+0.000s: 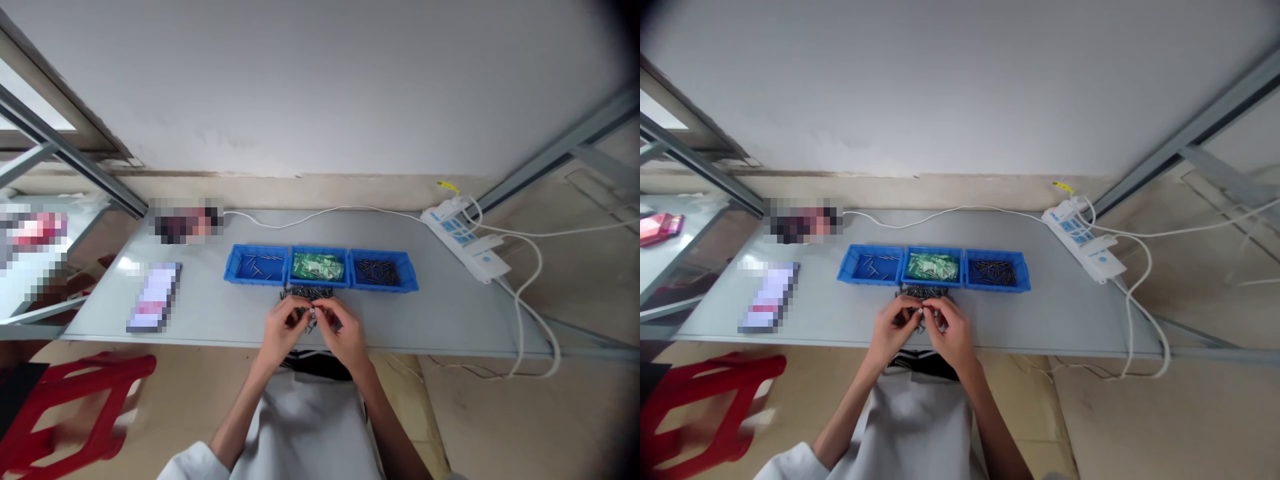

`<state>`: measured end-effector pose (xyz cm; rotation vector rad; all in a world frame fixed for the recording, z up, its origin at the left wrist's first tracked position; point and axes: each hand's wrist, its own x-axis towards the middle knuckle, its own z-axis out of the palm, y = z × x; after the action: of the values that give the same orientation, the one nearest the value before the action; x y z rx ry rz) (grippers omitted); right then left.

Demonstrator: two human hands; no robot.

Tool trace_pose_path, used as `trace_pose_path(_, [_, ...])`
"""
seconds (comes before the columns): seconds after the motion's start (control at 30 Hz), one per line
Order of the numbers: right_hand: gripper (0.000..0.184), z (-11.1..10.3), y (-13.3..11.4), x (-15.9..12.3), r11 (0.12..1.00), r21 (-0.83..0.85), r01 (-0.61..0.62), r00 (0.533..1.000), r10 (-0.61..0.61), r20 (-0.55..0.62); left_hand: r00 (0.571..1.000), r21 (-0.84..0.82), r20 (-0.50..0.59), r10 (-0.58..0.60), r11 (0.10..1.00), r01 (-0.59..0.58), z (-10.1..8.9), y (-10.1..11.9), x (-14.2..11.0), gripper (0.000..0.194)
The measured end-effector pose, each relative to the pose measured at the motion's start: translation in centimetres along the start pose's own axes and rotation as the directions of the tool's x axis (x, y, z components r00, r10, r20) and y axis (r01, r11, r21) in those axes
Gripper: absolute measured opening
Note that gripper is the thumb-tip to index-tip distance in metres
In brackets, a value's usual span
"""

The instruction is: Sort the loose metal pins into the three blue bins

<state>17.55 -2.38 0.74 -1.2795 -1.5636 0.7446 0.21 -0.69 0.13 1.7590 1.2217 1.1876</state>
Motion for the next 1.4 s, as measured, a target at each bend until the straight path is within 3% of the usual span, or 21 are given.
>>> trace_pose_path(0.57, [0.019, 0.4, 0.3, -0.4, 1.000, -0.017, 0.019, 1.000, -0.019, -0.002, 0.999, -0.011, -0.027, -0.031, 0.999, 0.031, 0.0, 0.0, 0.0, 0.009])
trace_pose_path(0.7, [0.021, 0.4, 0.4, -0.6, 0.999, -0.035, 0.005, 1.000, -0.005, -0.013, 0.991, 0.012, -0.134, 0.003, 1.000, -0.001, -0.2, 0.6, -0.3, 0.011])
trace_pose_path(0.83, [0.021, 0.7, 0.5, -0.7, 0.993, -0.115, 0.022, 0.999, -0.024, -0.022, 0.913, 0.170, -0.400, 0.078, 0.985, -0.009, -2.2, 1.6, 1.1, 0.018])
trace_pose_path(0.9, [0.021, 1.0, 0.7, -0.6, 0.981, -0.186, 0.049, 0.998, -0.053, -0.019, 0.871, 0.296, -0.474, 0.132, 0.955, 0.016, -3.9, 1.9, 2.7, 0.018])
trace_pose_path(0.97, [0.021, 1.2, 1.0, -0.5, 0.965, -0.252, 0.067, 0.997, -0.074, -0.020, 0.871, 0.392, -0.457, 0.184, 0.920, 0.012, -5.6, 2.0, 4.2, 0.019])
trace_pose_path(1.07, [0.021, 1.4, 1.1, 0.0, 0.941, -0.335, 0.055, 0.998, -0.067, -0.022, 0.911, 0.447, -0.358, 0.205, 0.894, -0.026, -7.0, 2.3, 5.0, 0.018])
trace_pose_path(1.13, [0.021, 1.4, 1.1, 0.4, 0.919, -0.393, 0.043, 0.999, -0.050, -0.007, 0.909, 0.432, -0.361, 0.207, 0.901, -0.034, -6.7, 2.4, 4.3, 0.019])
trace_pose_path(1.23, [0.021, 1.1, 1.1, 1.2, 0.893, -0.449, 0.036, 0.999, -0.027, 0.027, 0.911, 0.355, -0.368, 0.185, 0.934, -0.046, -4.9, 2.4, 2.3, 0.022])
trace_pose_path(1.4, [0.015, 0.7, 1.0, 2.3, 0.883, -0.467, 0.038, 0.996, 0.005, 0.090, 0.964, 0.221, -0.261, 0.041, 0.975, 0.019, -1.4, 1.0, -0.1, 0.023])
